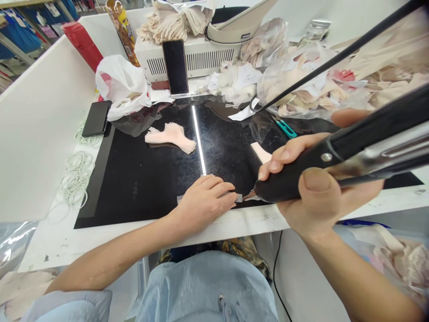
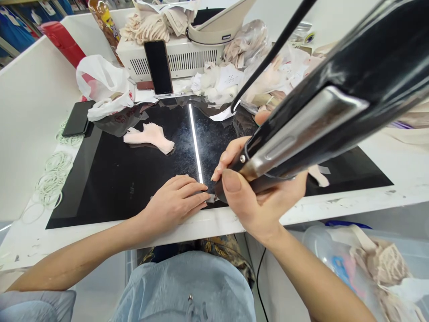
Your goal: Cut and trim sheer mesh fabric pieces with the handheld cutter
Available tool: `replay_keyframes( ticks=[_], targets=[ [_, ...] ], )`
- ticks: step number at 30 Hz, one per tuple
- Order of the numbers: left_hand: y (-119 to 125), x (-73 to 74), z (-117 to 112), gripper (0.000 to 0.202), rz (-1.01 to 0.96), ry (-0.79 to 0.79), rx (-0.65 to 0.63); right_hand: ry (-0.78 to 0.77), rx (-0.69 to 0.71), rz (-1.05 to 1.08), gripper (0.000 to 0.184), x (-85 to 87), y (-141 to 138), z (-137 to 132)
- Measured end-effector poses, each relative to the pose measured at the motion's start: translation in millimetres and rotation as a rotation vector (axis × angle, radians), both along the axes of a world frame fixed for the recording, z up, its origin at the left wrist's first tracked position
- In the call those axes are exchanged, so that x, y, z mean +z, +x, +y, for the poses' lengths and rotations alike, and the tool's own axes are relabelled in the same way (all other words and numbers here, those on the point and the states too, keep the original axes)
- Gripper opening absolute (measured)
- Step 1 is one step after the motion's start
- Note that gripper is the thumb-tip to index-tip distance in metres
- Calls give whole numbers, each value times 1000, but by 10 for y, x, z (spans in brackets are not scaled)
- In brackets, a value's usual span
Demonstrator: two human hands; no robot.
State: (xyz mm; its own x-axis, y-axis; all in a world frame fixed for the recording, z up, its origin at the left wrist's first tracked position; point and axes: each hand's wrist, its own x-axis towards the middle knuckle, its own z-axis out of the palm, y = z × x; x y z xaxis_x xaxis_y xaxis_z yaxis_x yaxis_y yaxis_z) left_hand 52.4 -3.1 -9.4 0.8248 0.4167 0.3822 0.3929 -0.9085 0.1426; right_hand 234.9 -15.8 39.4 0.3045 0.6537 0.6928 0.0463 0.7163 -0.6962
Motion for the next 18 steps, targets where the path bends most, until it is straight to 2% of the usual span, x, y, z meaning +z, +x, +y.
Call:
replay_keyframes(
  ticks=[4, 8, 12, 15, 18],
  targets=[
    [1, -17, 4, 19, -12, -3, 4, -58, -24, 16, 44, 3, -44, -48],
    [5, -21, 5, 19, -1, -5, -2, -67, -18, 53, 44, 5, -59, -53],
    [-46, 61, 1, 24, 37, -20, 12, -53, -23, 43, 40, 61, -49, -16],
    [-209, 166, -13, 30, 65, -49, 54, -34, -28, 41, 25, 121, -89, 7],
    [-487, 239, -48, 34, 98, -72, 147, -32, 31, 66, 25, 147, -198, 17]
  ],
)
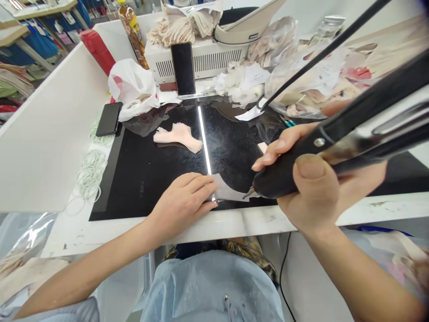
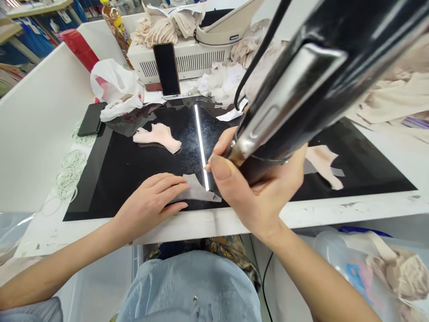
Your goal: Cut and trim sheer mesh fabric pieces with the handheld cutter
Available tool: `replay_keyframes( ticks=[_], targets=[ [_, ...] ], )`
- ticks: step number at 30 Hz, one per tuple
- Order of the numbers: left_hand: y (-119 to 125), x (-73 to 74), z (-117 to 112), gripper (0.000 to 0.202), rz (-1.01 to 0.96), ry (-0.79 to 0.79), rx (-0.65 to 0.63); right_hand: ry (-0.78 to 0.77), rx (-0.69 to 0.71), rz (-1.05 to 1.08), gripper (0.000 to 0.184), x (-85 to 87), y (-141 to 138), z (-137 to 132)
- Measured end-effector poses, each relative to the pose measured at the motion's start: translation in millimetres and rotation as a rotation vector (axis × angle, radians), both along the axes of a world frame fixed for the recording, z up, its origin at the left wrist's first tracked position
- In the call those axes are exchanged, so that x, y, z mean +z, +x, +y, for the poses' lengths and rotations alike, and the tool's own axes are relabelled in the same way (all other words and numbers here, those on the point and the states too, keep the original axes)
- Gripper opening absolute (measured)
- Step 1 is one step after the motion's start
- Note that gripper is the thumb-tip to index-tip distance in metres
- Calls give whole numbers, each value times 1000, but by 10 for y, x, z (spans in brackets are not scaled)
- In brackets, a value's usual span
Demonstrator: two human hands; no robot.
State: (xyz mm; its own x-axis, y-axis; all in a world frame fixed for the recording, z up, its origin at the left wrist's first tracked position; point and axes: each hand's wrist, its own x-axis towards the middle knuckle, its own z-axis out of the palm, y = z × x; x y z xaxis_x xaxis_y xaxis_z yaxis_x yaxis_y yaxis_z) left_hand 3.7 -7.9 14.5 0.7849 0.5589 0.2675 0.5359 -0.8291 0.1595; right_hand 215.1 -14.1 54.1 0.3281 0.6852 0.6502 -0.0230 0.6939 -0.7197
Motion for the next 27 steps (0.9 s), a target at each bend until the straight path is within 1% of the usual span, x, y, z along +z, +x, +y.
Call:
replay_keyframes(
  ticks=[2, 4, 7, 11, 14, 16, 21, 25, 27],
  targets=[
    [-199, 8, -37, 35, 7, -24, 78, -6, 45, 7, 28, -6, -106, 6],
    [-361, -17, -82, 34, -4, -65, 143, -13, 78, 17, 27, -19, -228, 19],
    [-487, -92, -144, 32, -35, -111, 205, -20, 121, 56, 30, -36, -419, 56],
    [-495, -183, -182, 24, -115, -141, 239, -22, 168, 77, 32, -63, -624, 125],
    [-490, -221, -187, 17, -164, -140, 237, 5, 199, 69, 29, -96, -725, 172],
    [-497, -239, -189, 16, -180, -142, 228, 24, 194, 65, 28, -119, -771, 194],
    [-498, -261, -199, 26, -197, -165, 254, 19, 157, 68, 36, -140, -825, 211],
    [-476, -254, -206, 13, -212, -154, 234, -1, 169, 71, 34, -130, -831, 210],
    [-469, -248, -207, 12, -211, -158, 224, -5, 175, 75, 34, -126, -838, 208]
  ],
)
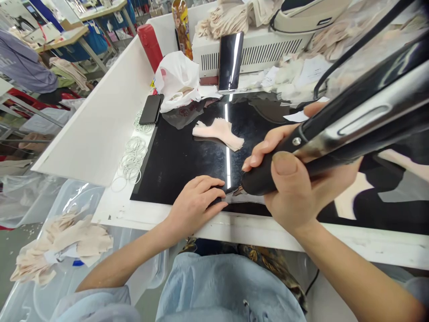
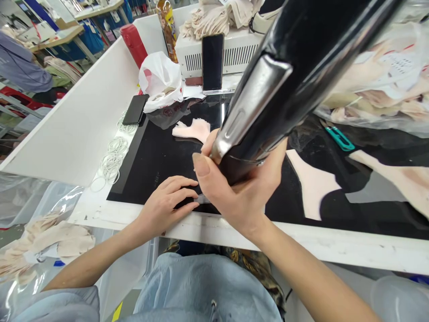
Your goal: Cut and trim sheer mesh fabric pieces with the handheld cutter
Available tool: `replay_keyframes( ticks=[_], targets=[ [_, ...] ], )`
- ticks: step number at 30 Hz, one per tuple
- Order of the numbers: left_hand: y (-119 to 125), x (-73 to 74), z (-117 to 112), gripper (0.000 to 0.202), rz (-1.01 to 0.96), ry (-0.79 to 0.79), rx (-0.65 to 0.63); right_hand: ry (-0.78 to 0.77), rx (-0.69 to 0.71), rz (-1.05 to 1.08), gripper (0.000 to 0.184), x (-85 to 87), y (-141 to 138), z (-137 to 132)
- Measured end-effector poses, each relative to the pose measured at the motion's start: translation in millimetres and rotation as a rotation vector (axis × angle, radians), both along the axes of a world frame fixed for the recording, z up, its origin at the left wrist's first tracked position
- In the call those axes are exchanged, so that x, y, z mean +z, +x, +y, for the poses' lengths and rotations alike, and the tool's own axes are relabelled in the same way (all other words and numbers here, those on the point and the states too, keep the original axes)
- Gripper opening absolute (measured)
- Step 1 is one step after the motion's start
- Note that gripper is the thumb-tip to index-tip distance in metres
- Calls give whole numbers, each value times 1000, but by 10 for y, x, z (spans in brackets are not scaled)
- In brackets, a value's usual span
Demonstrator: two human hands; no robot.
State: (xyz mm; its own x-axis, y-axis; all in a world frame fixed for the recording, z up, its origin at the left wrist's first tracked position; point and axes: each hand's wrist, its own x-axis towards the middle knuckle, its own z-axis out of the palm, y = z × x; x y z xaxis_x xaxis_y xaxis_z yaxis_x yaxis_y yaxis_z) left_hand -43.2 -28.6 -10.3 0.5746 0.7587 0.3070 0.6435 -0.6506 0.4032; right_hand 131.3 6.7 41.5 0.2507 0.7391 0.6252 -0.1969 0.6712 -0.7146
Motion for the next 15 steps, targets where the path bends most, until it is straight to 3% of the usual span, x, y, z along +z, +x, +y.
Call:
replay_keyframes(
  ticks=[15],
  targets=[
    [52, 31, -19, 17, 64, 106, -53, -44, 7, 63, 40, -18, -94, -39]
  ],
)
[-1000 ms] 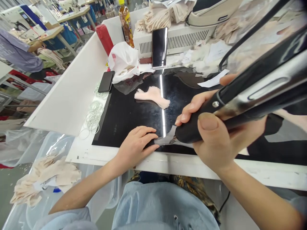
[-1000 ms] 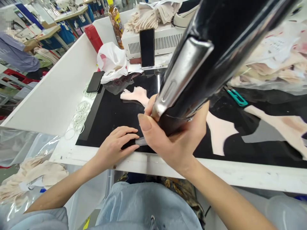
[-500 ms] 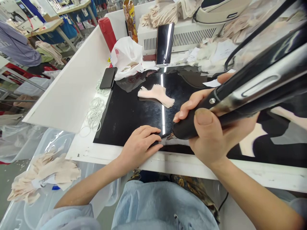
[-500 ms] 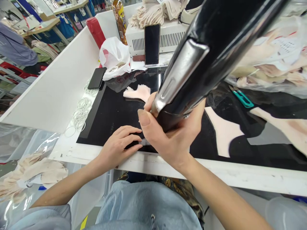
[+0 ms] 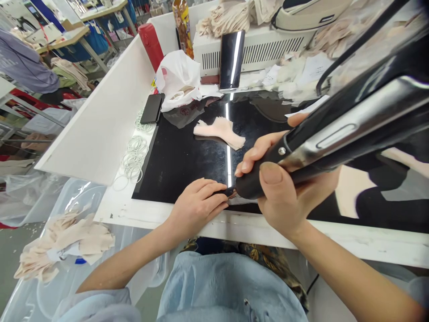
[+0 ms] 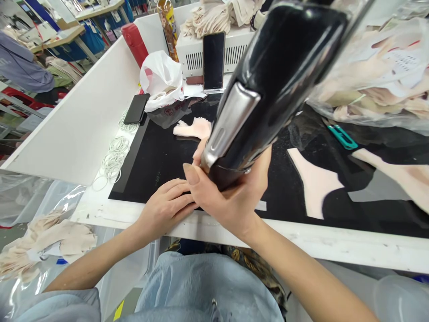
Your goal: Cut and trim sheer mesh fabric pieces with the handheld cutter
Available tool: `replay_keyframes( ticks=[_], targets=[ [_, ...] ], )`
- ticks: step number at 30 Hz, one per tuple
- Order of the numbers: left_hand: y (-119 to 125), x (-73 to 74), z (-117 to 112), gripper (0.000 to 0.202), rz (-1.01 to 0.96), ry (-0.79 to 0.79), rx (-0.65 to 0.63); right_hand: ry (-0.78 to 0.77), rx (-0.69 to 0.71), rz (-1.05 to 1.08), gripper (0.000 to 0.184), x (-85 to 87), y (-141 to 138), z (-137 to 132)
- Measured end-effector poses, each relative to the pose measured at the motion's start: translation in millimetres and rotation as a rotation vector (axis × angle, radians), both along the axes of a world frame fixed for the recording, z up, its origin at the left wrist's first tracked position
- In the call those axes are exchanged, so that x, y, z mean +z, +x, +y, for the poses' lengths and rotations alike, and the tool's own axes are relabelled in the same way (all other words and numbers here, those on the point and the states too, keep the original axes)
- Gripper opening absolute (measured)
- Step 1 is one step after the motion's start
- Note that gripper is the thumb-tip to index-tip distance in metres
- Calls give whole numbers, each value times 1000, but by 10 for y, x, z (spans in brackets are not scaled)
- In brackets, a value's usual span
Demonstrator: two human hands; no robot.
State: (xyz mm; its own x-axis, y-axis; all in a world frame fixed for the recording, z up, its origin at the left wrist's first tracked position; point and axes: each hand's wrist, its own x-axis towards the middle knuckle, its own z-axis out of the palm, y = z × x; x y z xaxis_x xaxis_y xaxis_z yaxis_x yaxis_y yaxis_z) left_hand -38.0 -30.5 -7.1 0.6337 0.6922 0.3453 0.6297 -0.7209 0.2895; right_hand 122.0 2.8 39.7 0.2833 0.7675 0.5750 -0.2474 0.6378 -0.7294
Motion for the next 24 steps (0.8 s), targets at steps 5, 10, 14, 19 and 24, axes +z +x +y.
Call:
replay_keyframes(
  ticks=[5, 10, 14, 19, 24],
  targets=[
    [-14, 19, 11, 19, 17, 2, -5, -44, 7, -40, 36, 6, 48, -52],
    [-57, 20, -17, 18, 2, -7, -1, -12, -3, -34, 33, -12, 59, -48],
    [-96, 12, -53, 17, -24, -1, 8, 8, 18, 24, 33, -39, 40, -13],
    [-116, 6, -80, 18, -16, 24, 4, 6, 47, 55, 37, -35, 38, -1],
    [-150, -21, -123, 17, -12, 51, 3, -7, 59, 73, 40, -31, 42, 0]
  ],
)
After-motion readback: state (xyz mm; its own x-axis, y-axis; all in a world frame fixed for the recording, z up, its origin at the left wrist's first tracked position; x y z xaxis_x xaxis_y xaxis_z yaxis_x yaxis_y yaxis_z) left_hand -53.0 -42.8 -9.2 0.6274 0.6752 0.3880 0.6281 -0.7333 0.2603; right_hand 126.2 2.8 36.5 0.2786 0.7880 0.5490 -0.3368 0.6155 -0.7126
